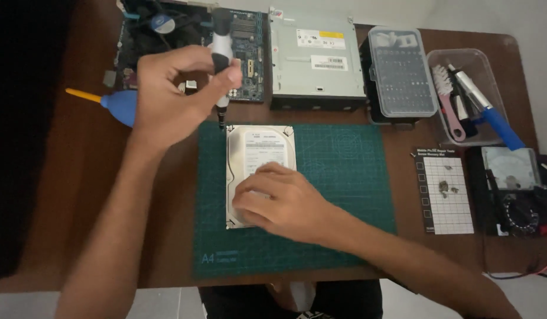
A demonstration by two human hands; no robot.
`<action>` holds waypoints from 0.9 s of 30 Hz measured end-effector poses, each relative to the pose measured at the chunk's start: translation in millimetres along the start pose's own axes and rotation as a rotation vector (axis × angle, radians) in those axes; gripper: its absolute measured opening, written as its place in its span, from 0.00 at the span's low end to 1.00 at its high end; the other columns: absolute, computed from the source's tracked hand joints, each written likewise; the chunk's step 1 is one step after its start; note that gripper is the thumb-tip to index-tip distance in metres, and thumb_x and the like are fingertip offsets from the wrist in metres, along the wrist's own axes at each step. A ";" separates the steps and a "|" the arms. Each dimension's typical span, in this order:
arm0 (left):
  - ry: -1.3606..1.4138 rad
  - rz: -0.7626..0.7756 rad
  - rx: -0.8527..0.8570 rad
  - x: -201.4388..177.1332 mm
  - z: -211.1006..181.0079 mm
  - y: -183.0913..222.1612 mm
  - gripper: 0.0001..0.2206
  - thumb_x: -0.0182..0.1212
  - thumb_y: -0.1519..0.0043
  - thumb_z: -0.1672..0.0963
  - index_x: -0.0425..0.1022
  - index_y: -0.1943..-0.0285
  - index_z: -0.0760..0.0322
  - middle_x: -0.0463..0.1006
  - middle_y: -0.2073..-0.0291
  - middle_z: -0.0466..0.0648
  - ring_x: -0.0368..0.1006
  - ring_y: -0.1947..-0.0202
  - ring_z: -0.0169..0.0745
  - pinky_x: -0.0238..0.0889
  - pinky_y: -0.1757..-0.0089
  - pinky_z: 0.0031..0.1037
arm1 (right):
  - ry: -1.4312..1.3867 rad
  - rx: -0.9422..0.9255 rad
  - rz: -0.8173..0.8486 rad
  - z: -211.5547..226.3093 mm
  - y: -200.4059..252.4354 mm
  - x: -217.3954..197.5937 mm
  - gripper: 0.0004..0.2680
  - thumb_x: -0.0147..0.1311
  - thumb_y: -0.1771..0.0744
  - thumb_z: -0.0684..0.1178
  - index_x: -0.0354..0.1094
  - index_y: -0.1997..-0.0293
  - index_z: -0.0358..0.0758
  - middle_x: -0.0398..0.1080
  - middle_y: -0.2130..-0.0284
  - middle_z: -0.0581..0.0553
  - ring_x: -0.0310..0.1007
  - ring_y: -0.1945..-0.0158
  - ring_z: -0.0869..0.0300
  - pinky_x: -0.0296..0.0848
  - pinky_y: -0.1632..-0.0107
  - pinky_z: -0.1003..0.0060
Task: Using a precision screwdriver to manipulate screws on a hard drive casing on a repair bench.
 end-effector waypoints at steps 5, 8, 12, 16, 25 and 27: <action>-0.011 0.010 -0.042 2.9 4.4 1.9 0.10 0.60 0.38 0.61 0.69 0.73 0.71 0.69 0.76 0.45 0.63 0.71 0.28 0.54 0.68 0.20 | 0.133 -0.129 0.043 -7.2 -1.9 -9.9 0.05 0.53 0.37 0.35 0.61 0.69 0.38 0.65 0.70 0.44 0.63 0.72 0.60 0.62 0.60 0.62; 0.022 0.043 -0.094 4.0 1.3 2.1 0.12 0.60 0.39 0.61 0.67 0.76 0.69 0.65 0.80 0.42 0.59 0.75 0.25 0.50 0.71 0.18 | 0.094 -0.153 0.048 -11.5 -0.2 -10.8 0.05 0.51 0.37 0.34 0.61 0.69 0.38 0.66 0.70 0.46 0.64 0.72 0.60 0.59 0.60 0.62; 0.152 0.078 -0.078 3.4 -2.8 -0.4 0.19 0.59 0.39 0.59 0.58 0.83 0.66 0.58 0.86 0.41 0.54 0.80 0.24 0.64 0.63 0.18 | 0.027 -0.076 0.013 -23.5 12.2 -5.9 0.06 0.59 0.39 0.38 0.66 0.67 0.44 0.71 0.68 0.53 0.70 0.59 0.55 0.58 0.56 0.58; 0.169 0.065 -0.047 2.7 -8.2 -1.3 0.14 0.57 0.39 0.59 0.68 0.78 0.72 0.63 0.86 0.46 0.61 0.81 0.27 0.69 0.57 0.22 | 0.003 0.022 0.008 -25.4 11.4 -13.6 0.06 0.56 0.37 0.41 0.62 0.67 0.47 0.71 0.71 0.57 0.61 0.57 0.55 0.54 0.61 0.61; 0.186 0.075 -0.111 6.4 -6.4 -0.6 0.13 0.59 0.40 0.59 0.69 0.79 0.71 0.68 0.83 0.46 0.66 0.82 0.28 0.61 0.71 0.15 | -0.002 0.030 0.068 -25.6 12.9 -18.2 0.08 0.53 0.38 0.33 0.62 0.67 0.44 0.67 0.77 0.52 0.64 0.66 0.58 0.59 0.68 0.67; 0.208 0.077 -0.125 7.9 -3.9 0.0 0.13 0.60 0.41 0.59 0.68 0.79 0.70 0.69 0.84 0.48 0.68 0.80 0.29 0.62 0.71 0.15 | -0.044 0.036 0.140 -25.6 11.6 -21.3 0.11 0.55 0.40 0.31 0.59 0.66 0.44 0.67 0.76 0.53 0.62 0.66 0.57 0.61 0.66 0.65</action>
Point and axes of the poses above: each hand's wrist, its own y-axis away from the middle knuckle, its own x-axis out of the palm, z = x × y, the point moved 3 cm from there along -y, towards the middle knuckle
